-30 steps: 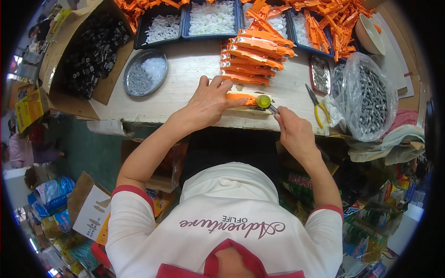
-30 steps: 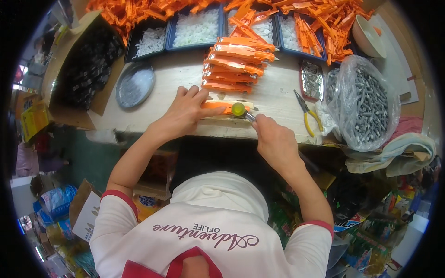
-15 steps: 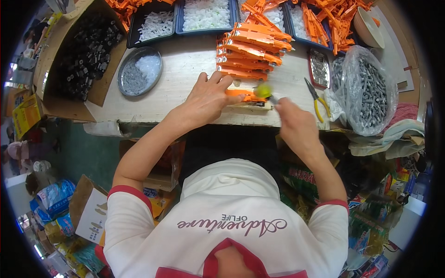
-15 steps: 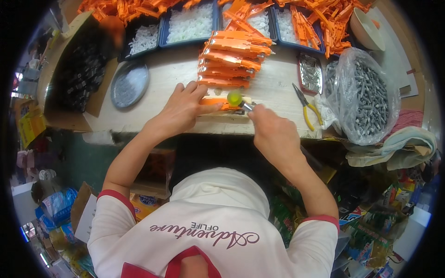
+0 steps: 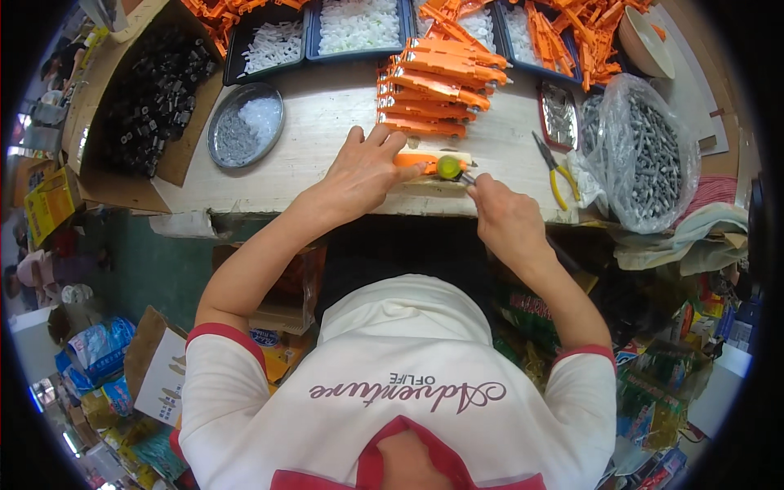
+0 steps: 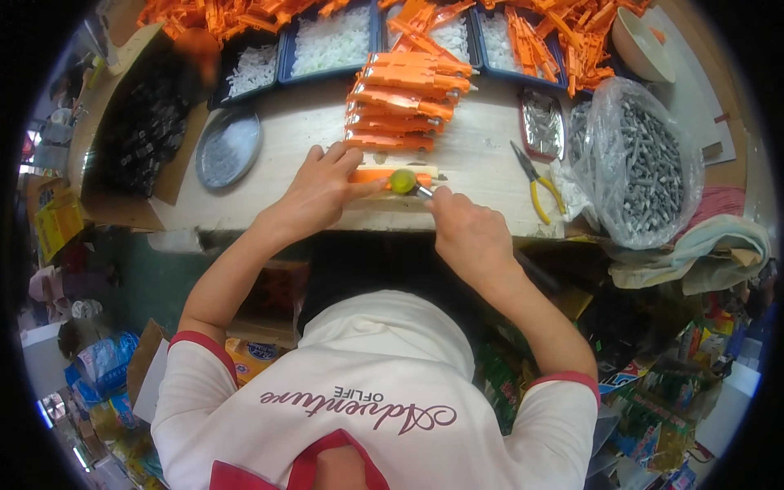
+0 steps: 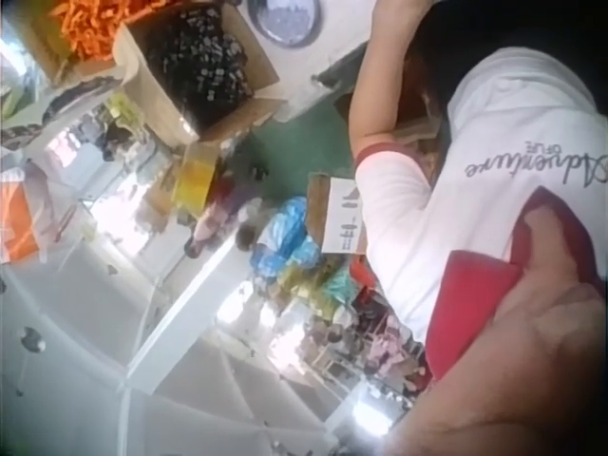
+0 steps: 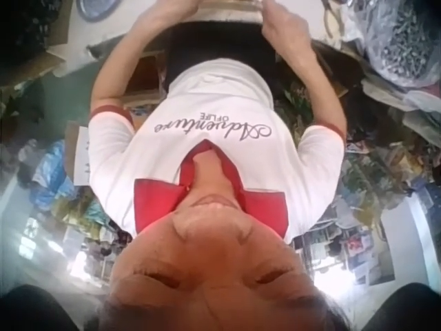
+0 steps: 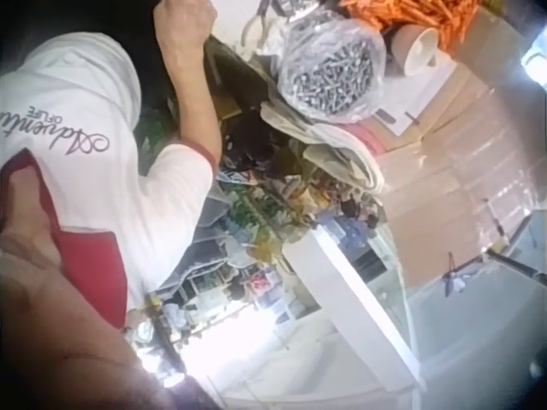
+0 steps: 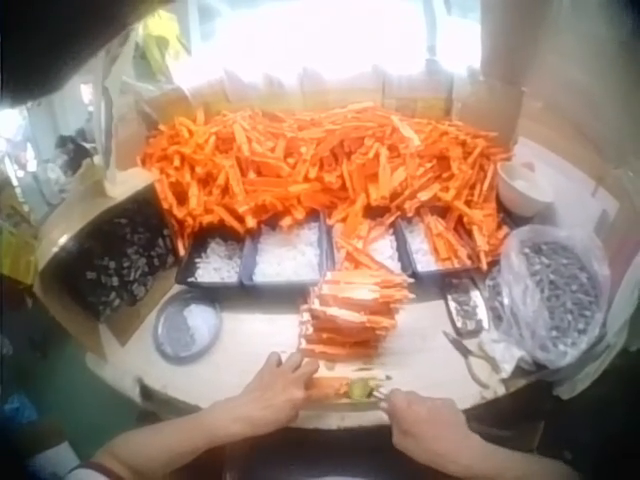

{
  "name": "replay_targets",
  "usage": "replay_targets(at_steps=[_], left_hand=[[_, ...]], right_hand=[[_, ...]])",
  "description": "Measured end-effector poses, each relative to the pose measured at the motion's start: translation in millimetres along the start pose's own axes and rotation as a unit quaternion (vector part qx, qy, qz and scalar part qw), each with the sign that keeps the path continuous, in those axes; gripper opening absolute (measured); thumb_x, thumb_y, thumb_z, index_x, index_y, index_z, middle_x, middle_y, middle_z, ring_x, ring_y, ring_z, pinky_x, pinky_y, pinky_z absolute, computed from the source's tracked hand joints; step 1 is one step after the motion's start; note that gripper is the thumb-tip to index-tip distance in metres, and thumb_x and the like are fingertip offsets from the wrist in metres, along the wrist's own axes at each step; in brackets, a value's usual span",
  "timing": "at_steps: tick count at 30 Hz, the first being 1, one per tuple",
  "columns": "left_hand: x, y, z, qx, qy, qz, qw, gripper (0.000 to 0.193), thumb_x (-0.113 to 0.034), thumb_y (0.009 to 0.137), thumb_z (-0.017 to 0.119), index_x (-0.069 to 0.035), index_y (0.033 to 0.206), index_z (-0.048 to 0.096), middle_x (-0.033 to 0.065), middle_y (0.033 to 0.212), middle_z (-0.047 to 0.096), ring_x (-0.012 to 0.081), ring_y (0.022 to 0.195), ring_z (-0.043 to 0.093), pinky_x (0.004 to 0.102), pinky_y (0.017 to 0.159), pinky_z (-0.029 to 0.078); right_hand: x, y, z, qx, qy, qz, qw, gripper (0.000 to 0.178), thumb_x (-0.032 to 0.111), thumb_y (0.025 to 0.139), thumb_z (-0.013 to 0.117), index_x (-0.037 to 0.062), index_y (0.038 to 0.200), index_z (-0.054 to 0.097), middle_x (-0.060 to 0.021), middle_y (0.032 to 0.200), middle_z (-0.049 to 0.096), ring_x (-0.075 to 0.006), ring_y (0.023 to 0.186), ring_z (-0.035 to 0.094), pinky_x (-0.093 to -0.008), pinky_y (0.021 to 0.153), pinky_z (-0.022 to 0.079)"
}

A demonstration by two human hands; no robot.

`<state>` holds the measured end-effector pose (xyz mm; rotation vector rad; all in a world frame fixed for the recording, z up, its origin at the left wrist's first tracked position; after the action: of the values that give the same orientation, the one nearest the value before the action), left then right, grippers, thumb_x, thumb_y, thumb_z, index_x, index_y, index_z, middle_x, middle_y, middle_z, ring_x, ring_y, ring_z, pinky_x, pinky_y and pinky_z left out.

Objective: Manually assembling small orange and white plastic components at a factory workbench.

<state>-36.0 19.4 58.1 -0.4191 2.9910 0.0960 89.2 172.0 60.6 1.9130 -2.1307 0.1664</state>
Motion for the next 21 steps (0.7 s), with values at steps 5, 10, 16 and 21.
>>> replay_targets(at_steps=[5, 10, 16, 21], left_hand=[[12.0, -3.7, 5.1, -0.029, -0.143, -0.045, 0.988, 0.043, 0.002, 0.068, 0.059, -0.017, 0.106, 0.065, 0.0082, 0.096, 0.052, 0.0256, 0.096, 0.048, 0.0364, 0.077, 0.043], [19.4, -1.2, 13.3, -0.139, -0.192, -0.095, 0.967, 0.041, 0.002, 0.067, 0.061, -0.01, 0.106, 0.061, 0.007, 0.096, 0.057, 0.0261, 0.085, 0.049, 0.0351, 0.076, 0.045], [20.2, -5.8, 16.7, -0.153, -0.21, -0.118, 0.959, 0.047, 0.002, 0.067, 0.062, -0.009, 0.112, 0.057, 0.0052, 0.103, 0.059, 0.0252, 0.084, 0.049, 0.0346, 0.076, 0.046], [20.5, -10.8, 15.1, -0.163, -0.237, -0.135, 0.948, 0.051, 0.004, 0.066, 0.062, -0.009, 0.115, 0.056, 0.0057, 0.099, 0.061, 0.0252, 0.08, 0.047, 0.0352, 0.074, 0.045]], right_hand=[[-5.4, 8.8, -5.8, 0.046, -0.028, -0.001, 0.999, 0.018, 0.02, 0.09, 0.049, 0.005, 0.081, 0.046, -0.0148, 0.067, 0.056, -0.0356, 0.06, 0.055, -0.0437, 0.051, 0.043], [8.2, 8.6, -18.0, -0.055, 0.068, -0.019, 0.996, 0.013, 0.015, 0.089, 0.051, 0.0041, 0.095, 0.055, -0.0158, 0.076, 0.059, -0.0368, 0.066, 0.056, -0.0425, 0.055, 0.043], [33.0, 13.6, -1.9, -0.073, 0.08, -0.098, 0.989, 0.019, 0.007, 0.086, 0.053, 0.0026, 0.104, 0.055, -0.0159, 0.082, 0.06, -0.0342, 0.068, 0.059, -0.0397, 0.057, 0.046], [35.5, 26.8, -9.7, -0.097, 0.108, -0.062, 0.988, 0.014, 0.013, 0.088, 0.052, 0.0048, 0.098, 0.054, -0.0168, 0.075, 0.06, -0.0368, 0.066, 0.058, -0.0443, 0.055, 0.044]])
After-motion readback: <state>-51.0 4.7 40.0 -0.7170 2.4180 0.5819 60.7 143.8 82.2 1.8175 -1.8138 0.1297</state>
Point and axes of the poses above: each hand's wrist, its own y-axis towards the middle knuckle, its own z-axis out of the palm, x = y × z, the point moved 3 cm from there along y, towards the middle knuckle
